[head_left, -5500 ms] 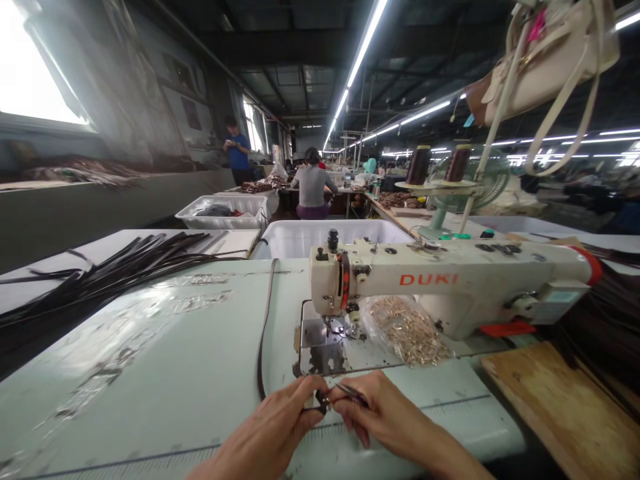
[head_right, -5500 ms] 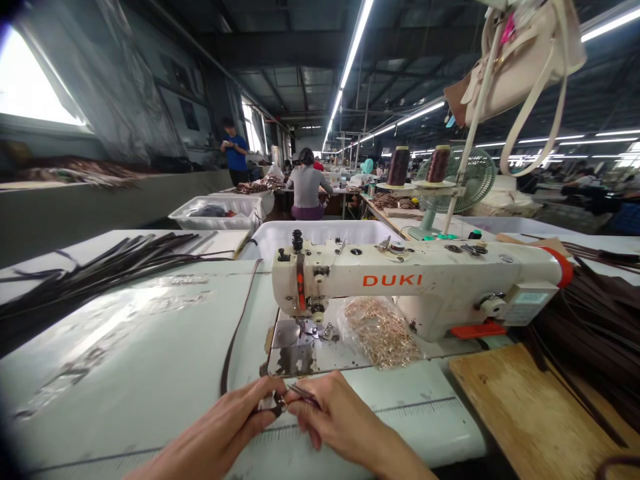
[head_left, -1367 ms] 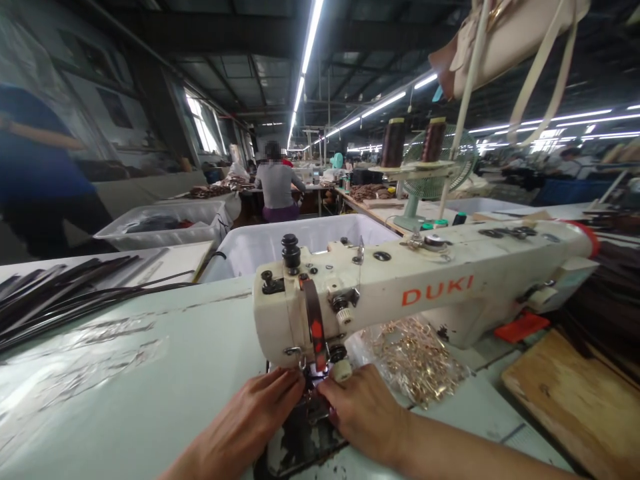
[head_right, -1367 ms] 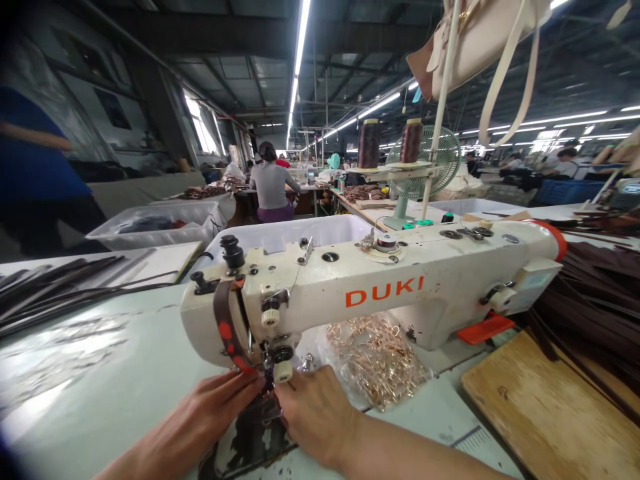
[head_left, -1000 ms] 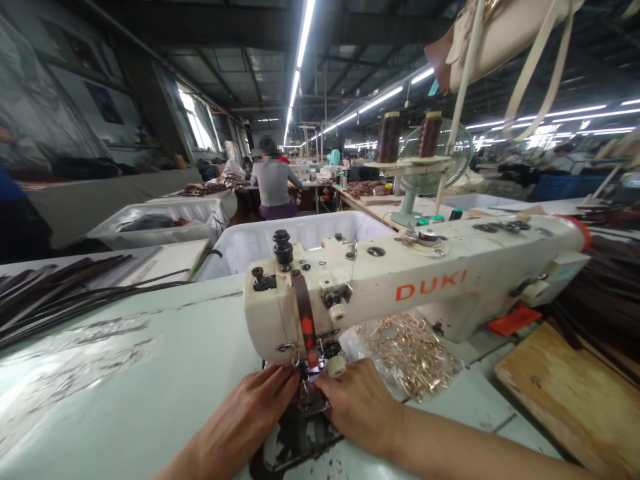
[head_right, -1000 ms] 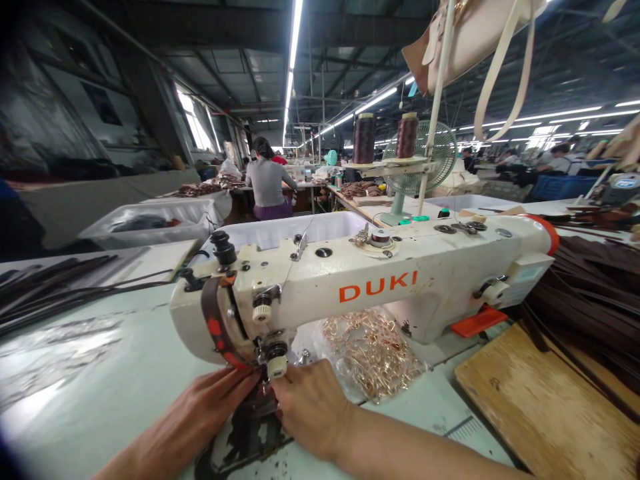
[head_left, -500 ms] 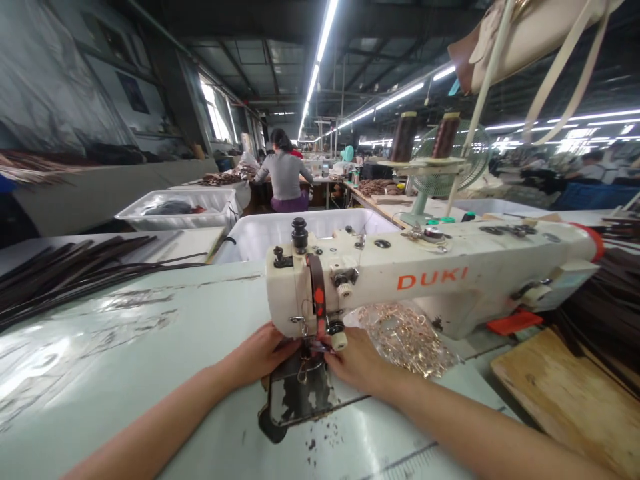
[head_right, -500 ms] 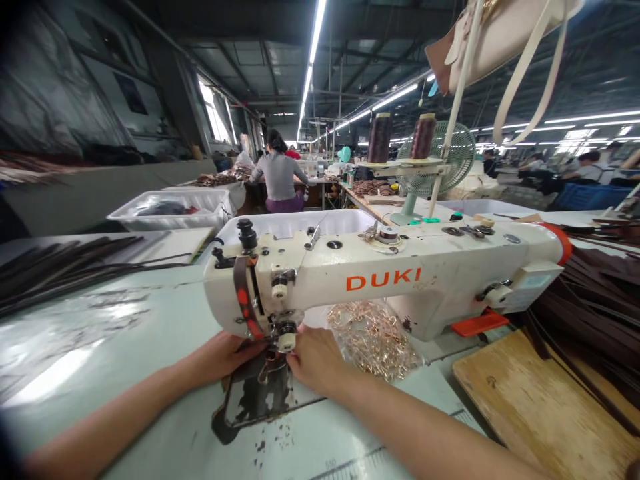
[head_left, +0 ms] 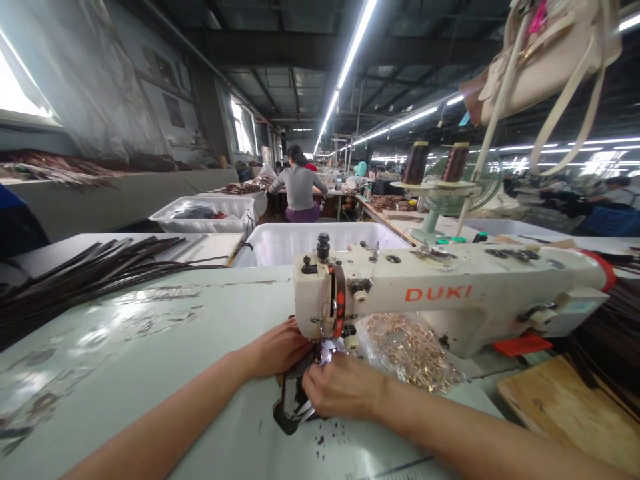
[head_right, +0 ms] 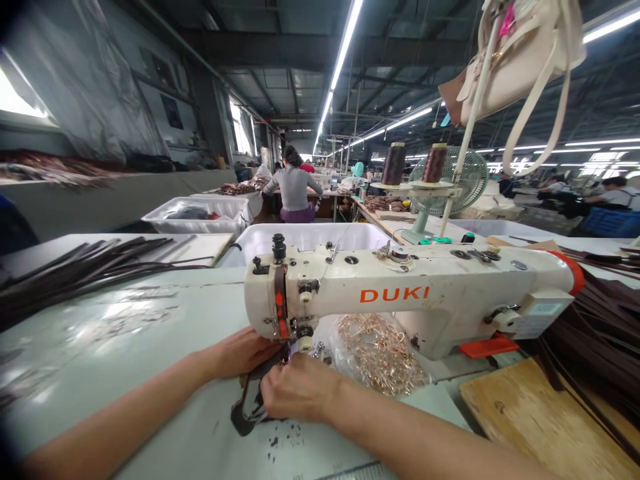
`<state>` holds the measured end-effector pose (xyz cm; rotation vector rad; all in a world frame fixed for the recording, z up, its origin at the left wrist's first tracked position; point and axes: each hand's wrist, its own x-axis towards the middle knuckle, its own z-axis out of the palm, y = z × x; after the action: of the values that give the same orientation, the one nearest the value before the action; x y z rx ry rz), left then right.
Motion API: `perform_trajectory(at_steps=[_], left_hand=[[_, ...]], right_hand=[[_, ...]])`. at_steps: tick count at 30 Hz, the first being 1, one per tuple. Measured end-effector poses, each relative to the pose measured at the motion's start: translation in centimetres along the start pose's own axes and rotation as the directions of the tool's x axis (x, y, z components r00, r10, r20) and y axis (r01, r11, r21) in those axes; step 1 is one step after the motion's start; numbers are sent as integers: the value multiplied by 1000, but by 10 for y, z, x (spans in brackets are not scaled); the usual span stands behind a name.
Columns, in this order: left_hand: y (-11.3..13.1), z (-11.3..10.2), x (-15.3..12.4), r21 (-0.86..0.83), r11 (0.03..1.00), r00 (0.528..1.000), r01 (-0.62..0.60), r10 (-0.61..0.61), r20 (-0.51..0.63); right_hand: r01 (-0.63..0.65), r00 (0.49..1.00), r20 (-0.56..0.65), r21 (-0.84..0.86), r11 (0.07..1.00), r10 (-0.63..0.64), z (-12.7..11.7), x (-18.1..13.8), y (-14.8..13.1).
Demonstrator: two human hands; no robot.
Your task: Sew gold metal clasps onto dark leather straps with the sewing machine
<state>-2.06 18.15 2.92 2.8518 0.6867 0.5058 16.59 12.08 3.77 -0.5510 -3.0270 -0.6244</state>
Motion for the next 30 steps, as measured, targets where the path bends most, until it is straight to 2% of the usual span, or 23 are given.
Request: perform_trajectory(at_steps=[3,5,10,12,14,16,19,22,25,30], left_hand=[[1,-1,2,32,999,1000,-7,6,19],[2,-2,2,56,998,1000,-3,1,31],[14,0,-7,117,991,998,68,-68,0],[23,5,-16,147,980,990,137,-129,-59],[30,14,-25,162,960,970,227,-208,-124],[36,23,-30,141,939,942,313,-288,-174],[38,29,-28,57,915,903,398,-380,-201],[39,27,-19,-35,890,868,454,-451,-208],[38,25,-13,-114,861,835,495,-508,-211],[34,29,-12,-190,823,800,536,-567,-197]], right_hand=[[41,999,35,-4,999,-41,-2,12,7],[25,998,58,34,999,-27,-3,13,10],[-164,986,27,167,972,162,7,-17,18],[-306,952,47,241,921,304,15,-35,23],[-444,894,77,297,845,442,21,-48,28],[-510,851,75,345,788,519,25,-53,32],[-552,789,33,477,684,614,27,-49,34],[-566,722,41,609,556,691,31,-42,33],[-556,704,77,678,481,706,36,-41,33],[-566,692,116,700,436,712,40,-42,35]])
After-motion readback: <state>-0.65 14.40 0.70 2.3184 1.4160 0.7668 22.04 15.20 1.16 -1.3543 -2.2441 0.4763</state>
